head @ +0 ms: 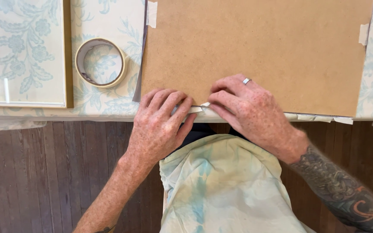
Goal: Applying small strips of tape to the edges of a backing board to secure it, likely for framing.
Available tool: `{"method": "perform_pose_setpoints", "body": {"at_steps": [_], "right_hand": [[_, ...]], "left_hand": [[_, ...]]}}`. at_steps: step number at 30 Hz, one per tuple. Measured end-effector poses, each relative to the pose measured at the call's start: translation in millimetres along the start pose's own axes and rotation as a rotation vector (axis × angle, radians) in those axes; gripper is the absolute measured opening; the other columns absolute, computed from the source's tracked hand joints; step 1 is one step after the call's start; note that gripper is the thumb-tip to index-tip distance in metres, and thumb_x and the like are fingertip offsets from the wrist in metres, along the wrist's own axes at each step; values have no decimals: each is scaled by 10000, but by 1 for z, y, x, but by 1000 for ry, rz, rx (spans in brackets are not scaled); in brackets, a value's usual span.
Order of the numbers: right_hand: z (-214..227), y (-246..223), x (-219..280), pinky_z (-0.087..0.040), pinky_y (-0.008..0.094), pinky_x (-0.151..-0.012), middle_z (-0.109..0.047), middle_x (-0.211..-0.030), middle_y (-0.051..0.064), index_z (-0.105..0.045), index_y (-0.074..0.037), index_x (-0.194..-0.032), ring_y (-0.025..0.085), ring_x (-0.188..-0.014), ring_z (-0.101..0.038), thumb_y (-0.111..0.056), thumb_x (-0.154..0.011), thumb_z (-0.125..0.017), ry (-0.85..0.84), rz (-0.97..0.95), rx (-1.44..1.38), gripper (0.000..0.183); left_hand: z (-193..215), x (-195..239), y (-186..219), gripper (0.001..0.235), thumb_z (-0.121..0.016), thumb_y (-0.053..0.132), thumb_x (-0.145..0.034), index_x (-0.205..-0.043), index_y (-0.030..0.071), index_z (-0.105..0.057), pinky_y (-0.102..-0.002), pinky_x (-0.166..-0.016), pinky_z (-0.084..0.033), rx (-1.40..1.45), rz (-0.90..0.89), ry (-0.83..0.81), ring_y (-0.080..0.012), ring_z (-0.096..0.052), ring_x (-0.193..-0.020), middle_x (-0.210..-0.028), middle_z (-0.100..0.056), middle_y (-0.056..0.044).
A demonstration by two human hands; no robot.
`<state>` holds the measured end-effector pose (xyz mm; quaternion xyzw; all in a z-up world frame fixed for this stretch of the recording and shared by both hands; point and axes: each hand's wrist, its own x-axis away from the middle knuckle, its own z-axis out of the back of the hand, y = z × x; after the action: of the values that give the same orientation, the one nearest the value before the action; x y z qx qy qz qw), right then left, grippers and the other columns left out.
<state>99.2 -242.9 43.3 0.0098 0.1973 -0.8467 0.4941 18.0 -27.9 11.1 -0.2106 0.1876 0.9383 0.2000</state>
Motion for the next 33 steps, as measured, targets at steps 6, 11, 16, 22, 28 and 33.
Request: {"method": "perform_pose_setpoints", "body": {"at_steps": [6,11,16,22,28,33], "right_hand": [[-16,-4,7,-521,374,-863,-639,-1109,61,-657,-70,-1036,248,-1016,-604,-148,-1021,-710,25,-47,158,95],[-19,-14,14,-486,338,-849,-604,-1053,14,-608,-139,-1067,208,-969,-596,-249,-1086,-632,-5,-62,411,114],[-17,-12,15,-488,377,-895,-615,-1031,24,-623,-124,-1073,232,-960,-607,-198,-1087,-628,30,-40,320,76],[-15,-15,17,-486,383,-912,-607,-1037,25,-619,-109,-1077,233,-967,-595,-120,-1060,-628,18,-16,292,22],[-11,-18,20,-489,396,-919,-586,-1005,27,-629,-109,-1076,238,-958,-581,-33,-1022,-606,20,-7,254,97],[-5,-29,20,-506,380,-863,-559,-936,39,-650,-96,-1022,236,-875,-569,61,-1018,-588,75,1,263,169]], "left_hand": [[-2,2,1,131,-677,109,-996,-1089,17,-673,-446,-955,-527,-2,-19,29,-283,-624,-1009,-1091,-643,-94],[-2,2,2,124,-643,87,-1010,-1086,2,-690,-448,-978,-544,-37,-35,40,-283,-630,-1025,-1099,-648,-105],[-3,2,1,124,-640,101,-1021,-1089,12,-693,-439,-989,-546,-62,-39,37,-274,-634,-1035,-1109,-652,-94],[-5,6,1,121,-667,65,-1008,-1106,5,-707,-449,-1024,-545,-65,-45,45,-276,-651,-1052,-1130,-668,-104],[-4,7,1,122,-654,48,-1024,-1125,-7,-696,-461,-1038,-550,-78,-64,38,-287,-655,-1069,-1150,-664,-124],[-4,6,1,114,-704,50,-1017,-1114,-11,-701,-462,-1014,-573,-87,-74,49,-288,-664,-1055,-1136,-668,-129]]}}
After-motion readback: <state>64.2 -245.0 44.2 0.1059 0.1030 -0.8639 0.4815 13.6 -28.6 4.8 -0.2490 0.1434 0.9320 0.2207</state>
